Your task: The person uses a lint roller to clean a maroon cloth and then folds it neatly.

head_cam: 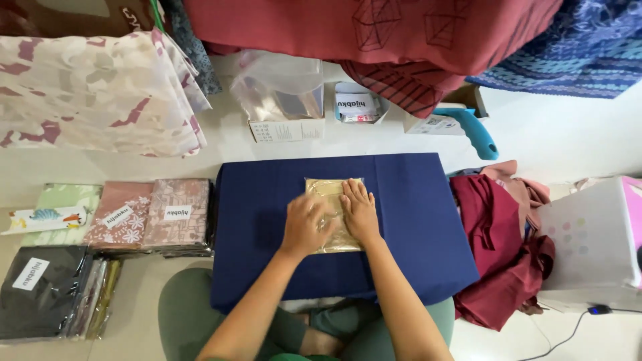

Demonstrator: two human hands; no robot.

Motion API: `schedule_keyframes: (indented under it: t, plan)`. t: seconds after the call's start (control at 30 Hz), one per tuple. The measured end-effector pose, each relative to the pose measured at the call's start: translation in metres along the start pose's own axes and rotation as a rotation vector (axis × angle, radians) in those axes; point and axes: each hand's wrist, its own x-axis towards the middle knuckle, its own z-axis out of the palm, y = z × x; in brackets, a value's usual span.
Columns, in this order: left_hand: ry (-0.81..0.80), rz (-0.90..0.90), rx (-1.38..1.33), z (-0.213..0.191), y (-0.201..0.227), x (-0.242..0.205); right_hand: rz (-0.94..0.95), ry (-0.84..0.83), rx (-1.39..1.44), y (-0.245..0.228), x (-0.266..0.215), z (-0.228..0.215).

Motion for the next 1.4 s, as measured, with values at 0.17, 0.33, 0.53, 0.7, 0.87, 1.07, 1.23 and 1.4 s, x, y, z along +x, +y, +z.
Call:
schedule_keyframes:
  t: [0.17, 0.33, 0.53, 0.7, 0.87, 1.07, 1.23, 1.4]
  plan:
    - [-0.661, 0.267, -0.061, -0.039, -0.002, -0.02, 0.025, -0.063, 0.257, -0.005, 0.001, -0.014]
    - [-0.7, 0.25, -0.039, -0.035, -0.005, -0.026, -0.073, -0.047, 0.474, 0.004, -0.046, -0.063]
    - [-0.617, 0.255, -0.146, -0.036, -0.005, -0.018, -0.244, -0.101, 0.132, 0.013, -0.093, -0.075]
    - [-0.68, 0.198, -0.188, -0.064, -0.005, -0.008, -0.22, 0.057, 0.094, 0.01, -0.093, -0.067]
    - [-0.303, -0.162, -0.477, -0.101, 0.01, 0.011, -0.318, 0.318, 0.597, -0.024, -0.086, -0.099]
    - [-0.252, -0.543, -0.665, -0.126, 0.042, 0.053, 0.14, 0.345, 0.771, -0.033, -0.064, -0.122]
    - [-0.38, -0.756, -0.449, -0.081, 0.02, 0.039, 0.422, 0.23, 0.556, -0.016, -0.04, -0.082]
    - [-0.481, -0.837, -0.12, -0.05, 0.014, 0.025, 0.479, 0.187, 0.355, 0.02, -0.024, -0.026]
